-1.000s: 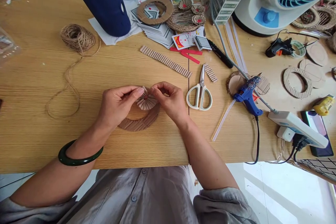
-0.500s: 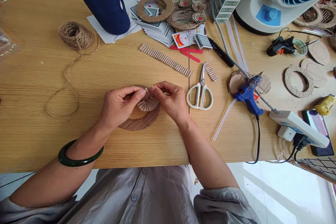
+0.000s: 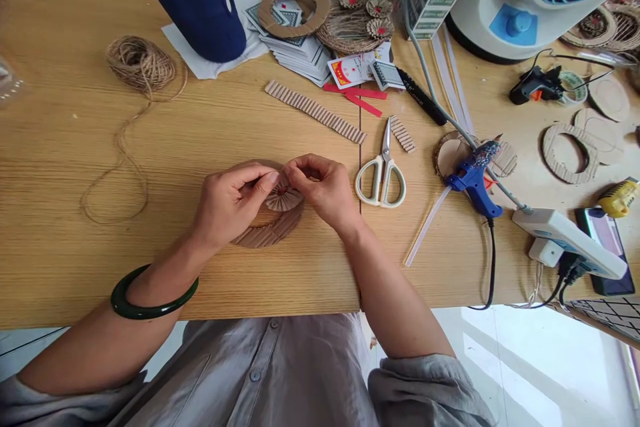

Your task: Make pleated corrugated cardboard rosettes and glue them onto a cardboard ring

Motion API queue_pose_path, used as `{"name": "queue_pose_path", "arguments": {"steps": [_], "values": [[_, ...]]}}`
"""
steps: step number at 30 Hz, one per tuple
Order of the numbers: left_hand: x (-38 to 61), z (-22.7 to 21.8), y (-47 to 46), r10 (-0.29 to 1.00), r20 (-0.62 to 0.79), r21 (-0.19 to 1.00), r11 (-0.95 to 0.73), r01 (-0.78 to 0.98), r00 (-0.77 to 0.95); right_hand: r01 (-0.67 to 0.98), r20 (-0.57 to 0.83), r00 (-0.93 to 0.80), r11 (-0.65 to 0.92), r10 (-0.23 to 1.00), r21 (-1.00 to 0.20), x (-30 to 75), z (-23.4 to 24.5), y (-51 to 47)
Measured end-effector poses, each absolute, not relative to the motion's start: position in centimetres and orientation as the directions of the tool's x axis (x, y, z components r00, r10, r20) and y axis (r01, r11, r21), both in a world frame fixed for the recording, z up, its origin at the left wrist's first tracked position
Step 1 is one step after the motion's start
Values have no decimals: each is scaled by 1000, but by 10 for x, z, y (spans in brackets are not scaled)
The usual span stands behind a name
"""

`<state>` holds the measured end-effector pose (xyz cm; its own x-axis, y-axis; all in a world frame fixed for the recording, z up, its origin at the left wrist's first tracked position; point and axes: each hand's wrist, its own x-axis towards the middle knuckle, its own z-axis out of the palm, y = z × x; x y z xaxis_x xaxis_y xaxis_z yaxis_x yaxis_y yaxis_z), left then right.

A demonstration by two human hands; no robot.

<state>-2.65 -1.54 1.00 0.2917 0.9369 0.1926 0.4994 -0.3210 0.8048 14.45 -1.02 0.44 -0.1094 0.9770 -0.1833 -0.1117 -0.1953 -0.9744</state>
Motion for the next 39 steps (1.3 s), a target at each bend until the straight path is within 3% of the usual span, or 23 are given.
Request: {"name": "queue_pose_path", "arguments": {"steps": [5,10,16,23,33,39], "values": [[-26,11,-14,951,181,827,-285,484,251,-37,-171,-74,-174,982,-984,145,4,-10],[-27,10,-15,963,182,849,-256,462,199,38,-68,-68,-65,995,-997,140,9,-14],[-27,7,-15,917,285,739,-395,545,278,140,-1,-59,8,998,-990,139,6,-17],[-26,6,-14,909,310,720,-415,556,277,169,-25,-37,-18,999,-985,140,4,-17],[-26,9,-16,952,197,808,-292,512,233,-40,-124,-93,-128,988,-991,145,0,-13],[-23,8,-18,990,63,945,-100,312,125,-76,-112,-80,-118,991,-990,145,1,-13]]}}
